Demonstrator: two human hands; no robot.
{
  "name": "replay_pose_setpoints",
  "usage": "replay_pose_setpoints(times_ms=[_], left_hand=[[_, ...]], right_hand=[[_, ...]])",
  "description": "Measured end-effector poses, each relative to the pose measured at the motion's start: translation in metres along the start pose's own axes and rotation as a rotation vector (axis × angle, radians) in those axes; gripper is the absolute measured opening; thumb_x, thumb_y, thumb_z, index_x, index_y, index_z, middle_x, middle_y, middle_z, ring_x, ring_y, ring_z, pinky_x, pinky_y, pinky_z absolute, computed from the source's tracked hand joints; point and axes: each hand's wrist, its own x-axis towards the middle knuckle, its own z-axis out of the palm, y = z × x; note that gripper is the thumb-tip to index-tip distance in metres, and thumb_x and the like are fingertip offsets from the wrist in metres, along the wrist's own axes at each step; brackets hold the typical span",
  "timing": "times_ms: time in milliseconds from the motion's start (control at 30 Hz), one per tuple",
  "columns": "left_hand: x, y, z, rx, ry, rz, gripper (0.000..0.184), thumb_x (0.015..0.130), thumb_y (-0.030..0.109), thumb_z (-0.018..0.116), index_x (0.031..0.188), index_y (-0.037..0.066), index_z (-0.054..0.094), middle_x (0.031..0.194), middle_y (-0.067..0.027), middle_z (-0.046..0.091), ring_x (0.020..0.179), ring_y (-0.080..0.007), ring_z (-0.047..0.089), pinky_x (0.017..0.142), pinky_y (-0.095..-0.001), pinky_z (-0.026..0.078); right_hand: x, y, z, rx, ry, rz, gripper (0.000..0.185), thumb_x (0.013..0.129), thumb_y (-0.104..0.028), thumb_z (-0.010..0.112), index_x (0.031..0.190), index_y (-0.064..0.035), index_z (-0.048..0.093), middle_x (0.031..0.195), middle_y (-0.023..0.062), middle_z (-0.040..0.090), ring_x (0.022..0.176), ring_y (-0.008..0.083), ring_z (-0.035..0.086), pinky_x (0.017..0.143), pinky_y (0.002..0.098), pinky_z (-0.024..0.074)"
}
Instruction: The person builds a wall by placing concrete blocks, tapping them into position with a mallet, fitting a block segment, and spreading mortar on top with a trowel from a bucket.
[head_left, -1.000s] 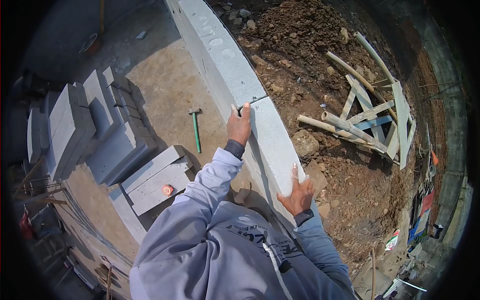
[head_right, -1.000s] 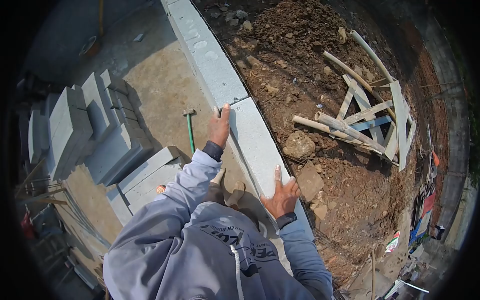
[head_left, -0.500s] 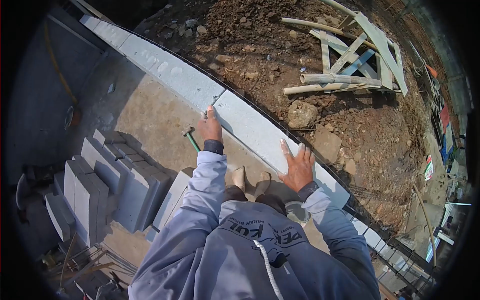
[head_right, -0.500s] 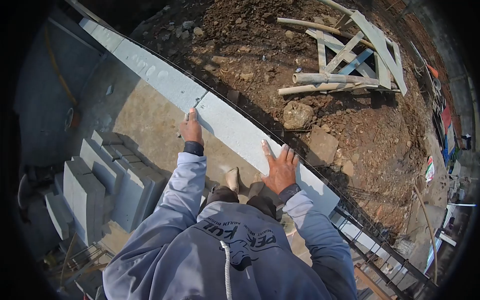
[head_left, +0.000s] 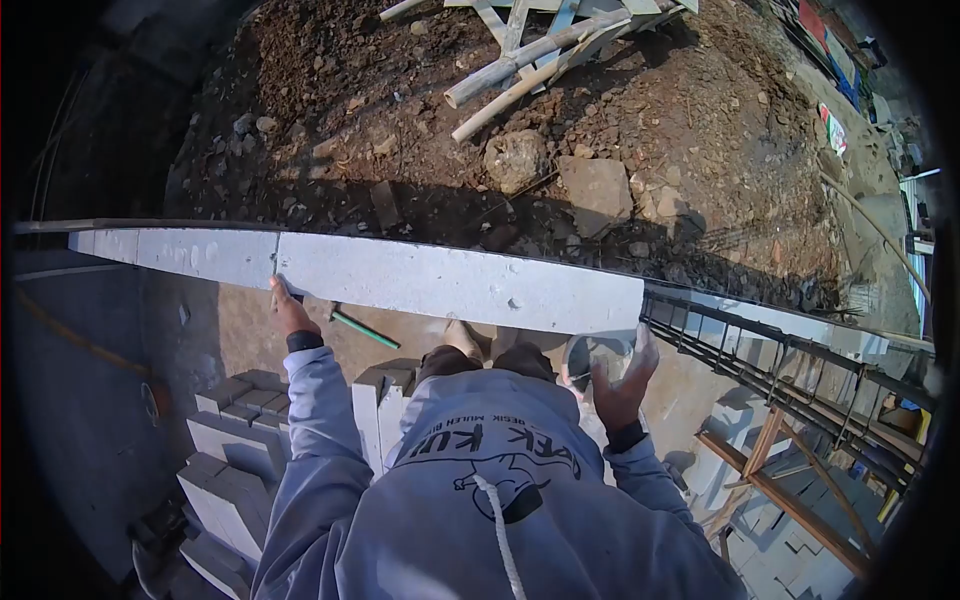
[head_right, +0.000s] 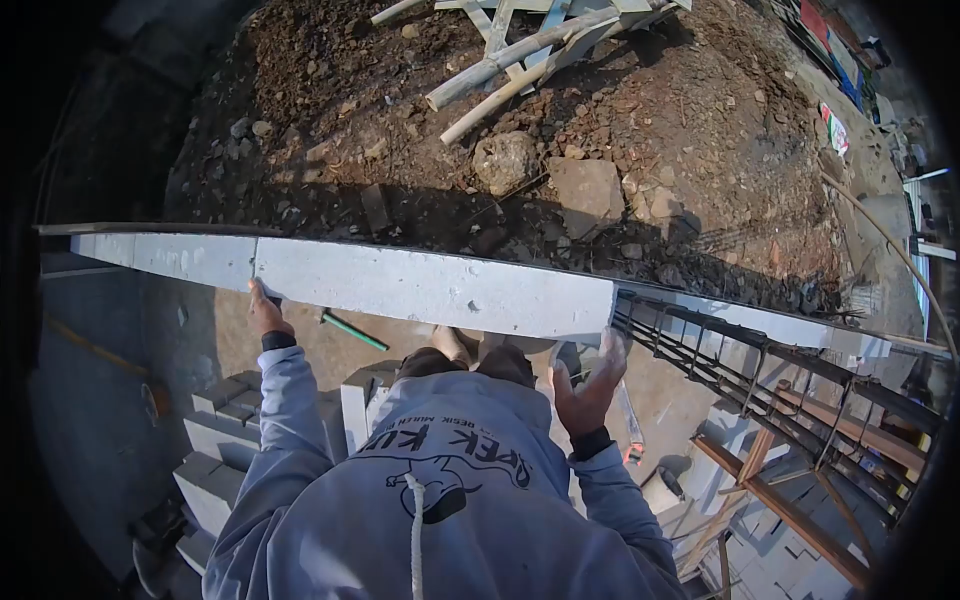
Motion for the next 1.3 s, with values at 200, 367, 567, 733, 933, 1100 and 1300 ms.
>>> replay_pose_setpoints(times_ms=[200,367,567,733,933,1100,1300], left_hand=[[0.01,0.003,-0.012,0.128,-0.035,-0.024,0.059,0.09,0.047,0.056,0.122,-0.002,0.055,0.115,-0.0085,0.058,0.098,-0.0175,0.057,0.082,-0.0302,0.045],[-0.01,0.026,-0.004,0.39,0.097,-0.135,0.065,0.082,0.061,0.058,0.12,0.008,0.058,0.106,-0.0018,0.061,0.087,-0.0146,0.057,0.069,-0.0333,0.039],[-0.015,0.03,-0.002,0.411,0.095,-0.092,0.063,0.081,0.062,0.058,0.114,0.008,0.059,0.098,-0.0007,0.062,0.081,-0.0145,0.058,0.064,-0.0344,0.038],[-0.007,0.023,-0.009,0.229,0.063,-0.046,0.05,0.086,0.051,0.06,0.1,0.004,0.062,0.081,0.0002,0.06,0.069,-0.0103,0.056,0.054,-0.0242,0.039],[-0.012,0.02,-0.01,0.27,-0.001,0.059,0.056,0.09,0.049,0.055,0.099,-0.005,0.063,0.087,-0.0051,0.06,0.076,-0.0122,0.056,0.068,-0.0255,0.047],[-0.015,0.021,-0.009,0.221,-0.009,0.051,0.048,0.09,0.045,0.058,0.091,-0.003,0.062,0.082,-0.0028,0.06,0.073,-0.0119,0.058,0.066,-0.0254,0.049],[-0.02,0.028,-0.002,0.169,-0.009,-0.014,0.041,0.09,0.043,0.058,0.089,0.002,0.062,0.081,-0.0022,0.06,0.071,-0.0119,0.058,0.064,-0.0254,0.049]], right_hand=[[-0.013,0.118,0.035,0.296,-0.193,0.366,0.085,0.068,-0.017,0.073,0.137,0.002,0.028,0.133,0.023,0.038,0.126,0.036,0.036,0.105,0.0418,0.0301],[0.027,0.155,0.082,0.393,-0.278,0.147,0.089,0.065,-0.021,0.077,0.138,-0.002,0.03,0.134,0.0187,0.042,0.125,0.0322,0.041,0.103,0.0387,0.0344],[0.04,0.183,0.112,0.451,-0.332,-0.027,0.086,0.067,-0.023,0.075,0.138,-0.0034,0.031,0.134,0.0166,0.042,0.126,0.0308,0.04,0.103,0.0376,0.0336],[0.042,0.197,0.121,0.381,-0.369,-0.043,0.083,0.07,-0.025,0.072,0.139,-0.0037,0.03,0.137,0.0164,0.039,0.128,0.0308,0.038,0.105,0.0374,0.0309],[0.035,0.209,0.122,0.301,-0.373,-0.032,0.08,0.074,-0.027,0.068,0.14,-0.0041,0.03,0.139,0.0161,0.036,0.13,0.0308,0.035,0.107,0.0372,0.0276],[0.033,0.216,0.125,0.261,-0.387,-0.032,0.077,0.077,-0.029,0.065,0.14,-0.0044,0.029,0.142,0.016,0.034,0.132,0.0308,0.032,0.108,0.037,0.0248],[0.031,0.222,0.125,0.244,-0.4,-0.017,0.074,0.081,-0.032,0.062,0.141,-0.0048,0.029,0.145,0.0157,0.031,0.134,0.0308,0.029,0.11,0.0367,0.0215]])
